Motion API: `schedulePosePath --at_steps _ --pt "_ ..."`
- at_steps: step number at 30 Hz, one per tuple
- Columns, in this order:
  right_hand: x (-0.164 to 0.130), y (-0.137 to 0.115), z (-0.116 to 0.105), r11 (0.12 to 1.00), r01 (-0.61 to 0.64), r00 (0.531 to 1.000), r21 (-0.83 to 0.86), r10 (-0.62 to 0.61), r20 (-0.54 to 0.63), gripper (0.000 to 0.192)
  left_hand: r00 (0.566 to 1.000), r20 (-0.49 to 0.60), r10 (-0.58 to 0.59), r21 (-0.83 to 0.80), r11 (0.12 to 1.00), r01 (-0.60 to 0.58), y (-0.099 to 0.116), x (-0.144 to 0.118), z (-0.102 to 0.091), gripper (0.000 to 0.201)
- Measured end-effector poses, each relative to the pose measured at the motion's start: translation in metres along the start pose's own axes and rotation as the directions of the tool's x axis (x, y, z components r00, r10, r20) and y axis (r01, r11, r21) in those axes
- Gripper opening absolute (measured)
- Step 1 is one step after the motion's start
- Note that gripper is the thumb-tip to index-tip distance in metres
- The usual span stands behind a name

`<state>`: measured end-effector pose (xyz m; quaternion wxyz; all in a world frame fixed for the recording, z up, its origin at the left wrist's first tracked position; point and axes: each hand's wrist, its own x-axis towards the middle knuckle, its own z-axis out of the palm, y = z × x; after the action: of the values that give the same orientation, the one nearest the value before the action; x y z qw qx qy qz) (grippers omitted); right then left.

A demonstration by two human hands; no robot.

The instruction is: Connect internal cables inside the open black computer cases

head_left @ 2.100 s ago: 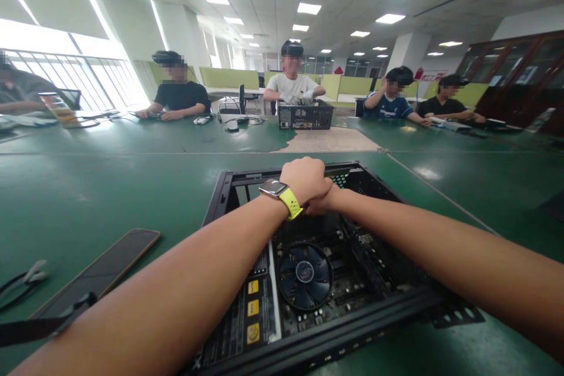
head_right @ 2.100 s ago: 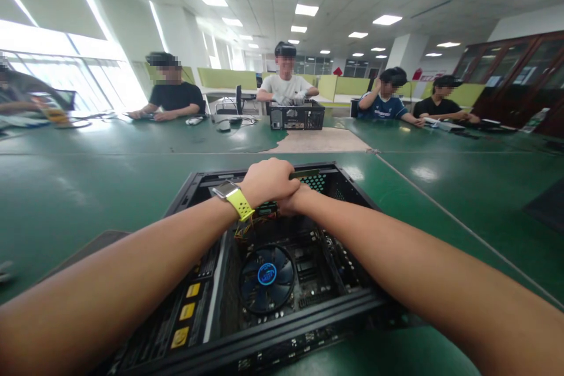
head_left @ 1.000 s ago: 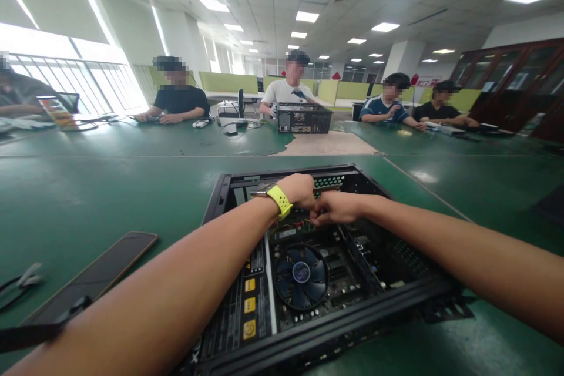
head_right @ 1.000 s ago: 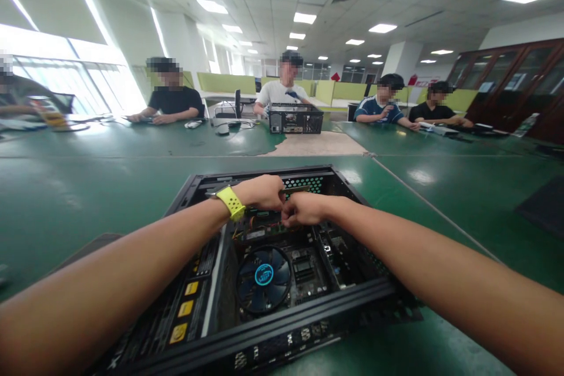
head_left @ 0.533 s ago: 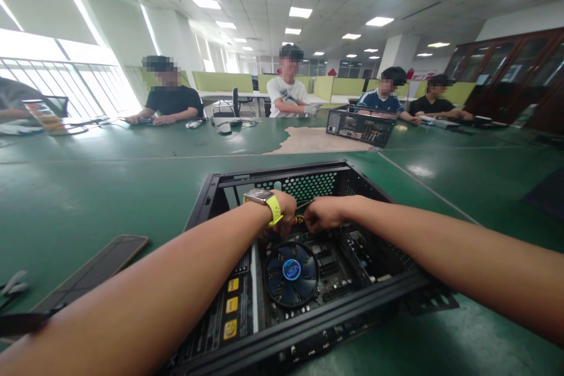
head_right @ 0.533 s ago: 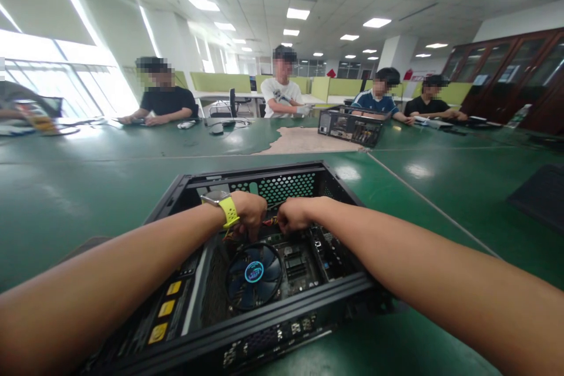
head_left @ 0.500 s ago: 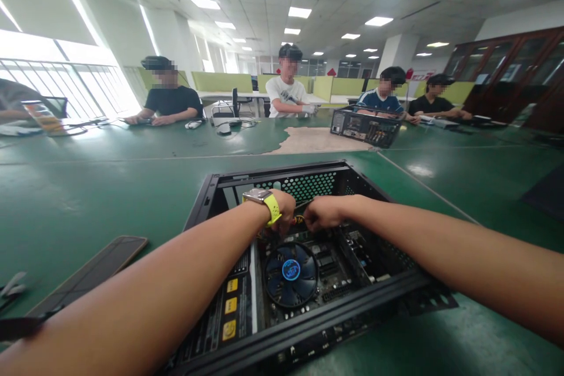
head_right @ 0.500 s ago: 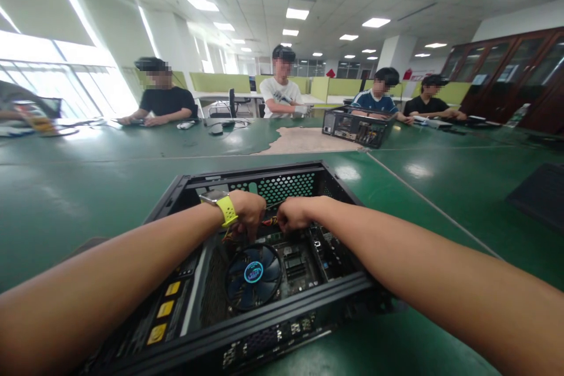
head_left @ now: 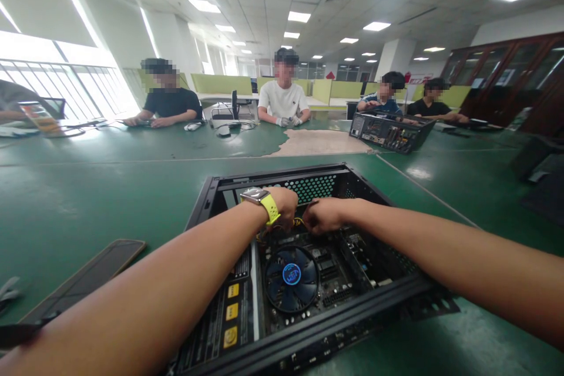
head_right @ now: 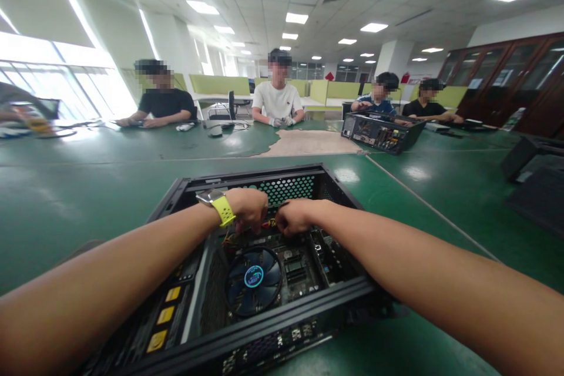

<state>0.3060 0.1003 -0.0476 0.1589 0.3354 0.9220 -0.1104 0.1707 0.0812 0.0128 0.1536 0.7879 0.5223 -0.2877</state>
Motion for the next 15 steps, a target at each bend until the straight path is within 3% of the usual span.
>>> schedulePosePath --at_steps 4,10,15 --pt "-0.001 -0.005 -0.003 0.999 -0.045 0.999 -0.014 0.046 0.018 0.017 1.0 0.009 -0.001 0.013 1.0 0.001 0.0 0.002 0.002 0.039" --pt "-0.002 -0.01 -0.003 0.994 -0.1 0.995 -0.042 0.1 0.012 0.021 0.983 -0.182 0.006 -0.035 0.999 -0.013 -0.004 -0.001 -0.002 0.029" --pt "0.001 -0.013 -0.007 0.989 -0.131 0.991 -0.066 0.134 0.031 0.028 0.969 -0.246 0.022 -0.039 0.999 -0.033 -0.006 -0.001 -0.003 0.026"
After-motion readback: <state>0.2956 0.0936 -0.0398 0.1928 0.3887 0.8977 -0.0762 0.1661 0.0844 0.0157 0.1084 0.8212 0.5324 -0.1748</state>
